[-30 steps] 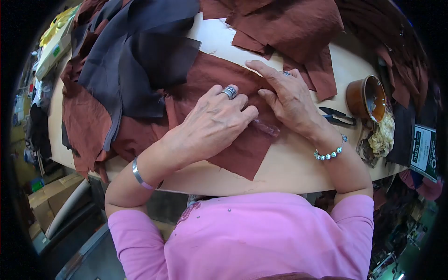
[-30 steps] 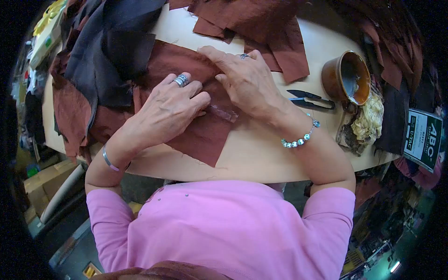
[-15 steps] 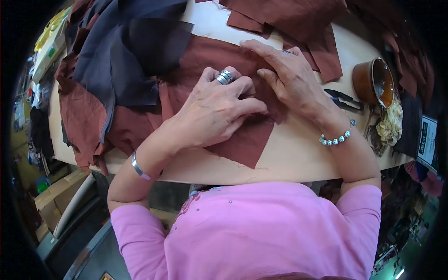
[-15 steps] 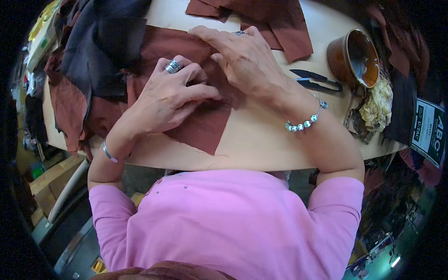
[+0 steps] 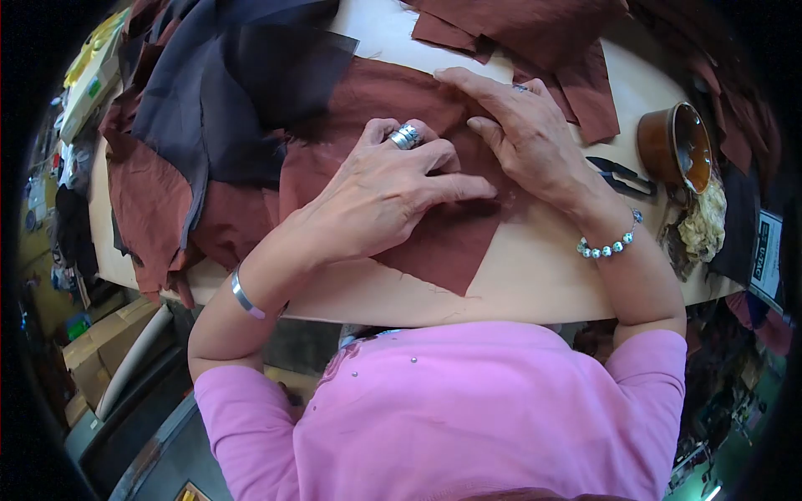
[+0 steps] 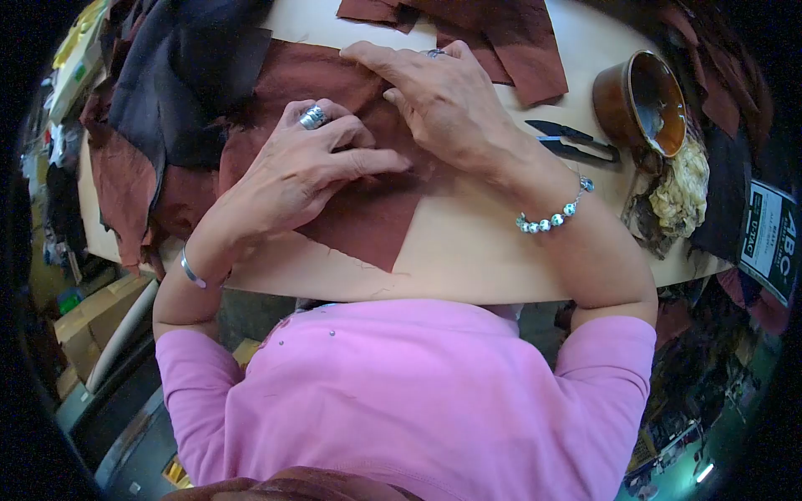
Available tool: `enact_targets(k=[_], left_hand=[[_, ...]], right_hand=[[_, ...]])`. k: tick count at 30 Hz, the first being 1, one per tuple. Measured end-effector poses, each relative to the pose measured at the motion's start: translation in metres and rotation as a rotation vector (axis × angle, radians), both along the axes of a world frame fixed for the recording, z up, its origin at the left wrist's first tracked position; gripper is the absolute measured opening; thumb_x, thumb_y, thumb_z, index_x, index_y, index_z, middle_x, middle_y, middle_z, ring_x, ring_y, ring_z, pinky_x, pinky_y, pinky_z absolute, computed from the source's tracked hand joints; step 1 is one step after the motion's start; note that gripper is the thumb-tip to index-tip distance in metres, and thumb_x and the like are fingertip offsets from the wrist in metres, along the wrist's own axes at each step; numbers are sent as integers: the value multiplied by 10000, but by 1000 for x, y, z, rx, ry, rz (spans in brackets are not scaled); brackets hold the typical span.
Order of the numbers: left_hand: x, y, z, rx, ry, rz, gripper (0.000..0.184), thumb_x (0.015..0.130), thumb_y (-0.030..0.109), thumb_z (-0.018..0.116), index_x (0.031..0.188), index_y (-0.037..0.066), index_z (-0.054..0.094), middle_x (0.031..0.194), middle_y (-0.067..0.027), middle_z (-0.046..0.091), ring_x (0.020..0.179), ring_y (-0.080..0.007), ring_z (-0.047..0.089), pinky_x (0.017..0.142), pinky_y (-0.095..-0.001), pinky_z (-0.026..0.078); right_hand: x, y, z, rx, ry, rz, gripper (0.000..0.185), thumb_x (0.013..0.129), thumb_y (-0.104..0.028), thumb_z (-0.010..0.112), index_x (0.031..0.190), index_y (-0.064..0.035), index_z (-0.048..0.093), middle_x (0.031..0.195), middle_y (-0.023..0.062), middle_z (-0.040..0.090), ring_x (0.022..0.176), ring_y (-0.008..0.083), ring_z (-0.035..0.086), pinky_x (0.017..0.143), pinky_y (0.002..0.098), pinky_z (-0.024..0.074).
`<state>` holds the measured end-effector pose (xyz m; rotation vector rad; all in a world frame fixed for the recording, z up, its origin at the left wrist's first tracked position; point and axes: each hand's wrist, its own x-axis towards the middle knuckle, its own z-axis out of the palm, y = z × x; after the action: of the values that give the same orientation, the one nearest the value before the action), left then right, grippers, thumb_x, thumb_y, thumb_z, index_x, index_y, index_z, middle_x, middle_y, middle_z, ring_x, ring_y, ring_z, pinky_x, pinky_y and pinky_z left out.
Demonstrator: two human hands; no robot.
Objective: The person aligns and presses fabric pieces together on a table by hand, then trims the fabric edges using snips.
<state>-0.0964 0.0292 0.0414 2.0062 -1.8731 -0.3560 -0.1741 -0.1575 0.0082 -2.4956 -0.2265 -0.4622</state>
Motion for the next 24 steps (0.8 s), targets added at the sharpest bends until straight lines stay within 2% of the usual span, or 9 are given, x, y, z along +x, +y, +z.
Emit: enact_targets(k=[2,5,7,10,13,18,20,24], left_hand=[[0,2,1,-76,83,81,207,778,28,565,956,124,612,924,-43,535,930,-255,489,816,-385,387],[8,4,-2,-89,-52,49,102,809,47,571,907,71,585,915,-59,536,893,-270,502,773,-358,421],[7,3,-2,-94,-121,1,112,771,63,559,881,76,579,870,-68,512,864,-260,499,762,-345,430],[9,-1,-1,-113,-171,-87,107,743,86,537,848,80,556,849,-67,492,848,-251,497,769,-342,429],[10,-2,-1,-101,-259,-161,109,751,128,507,846,77,495,874,-55,492,864,-222,509,765,-324,423],[11,-3,-2,-156,-539,-222,99,768,161,503,850,109,482,779,-17,496,813,-156,513,728,-281,408],[12,-3,4,-157,-669,-258,107,764,179,508,850,122,482,738,8,493,772,-125,511,697,-263,399],[21,-5,-3,-195,-643,-251,109,764,177,510,854,119,492,756,2,493,784,-132,508,688,-273,399]], right_hand=[[0,0,0,-3,-11,0,469,826,-73,547,1276,-175,467,1098,61,626,967,208,589,788,360,372],[-2,1,4,9,28,1,482,819,-50,559,1277,-170,473,1140,53,607,980,201,583,809,341,368],[-3,2,8,6,78,-11,497,809,-18,581,1276,-158,487,1210,40,574,976,194,579,843,314,365],[-1,1,5,-30,26,-7,489,810,-50,556,1276,-173,471,1147,62,608,988,201,582,793,339,365],[0,1,5,-36,-29,15,497,800,-39,560,1273,-163,475,1164,67,599,978,196,583,776,327,364],[2,3,8,-122,-37,25,532,777,4,560,1277,-154,473,932,61,631,802,195,591,746,306,361],[3,2,8,-95,-27,34,541,772,15,561,1279,-154,472,934,60,631,804,196,591,740,304,362],[4,1,9,-80,-3,24,533,770,27,565,1267,-148,484,983,56,634,819,194,594,739,297,366]])
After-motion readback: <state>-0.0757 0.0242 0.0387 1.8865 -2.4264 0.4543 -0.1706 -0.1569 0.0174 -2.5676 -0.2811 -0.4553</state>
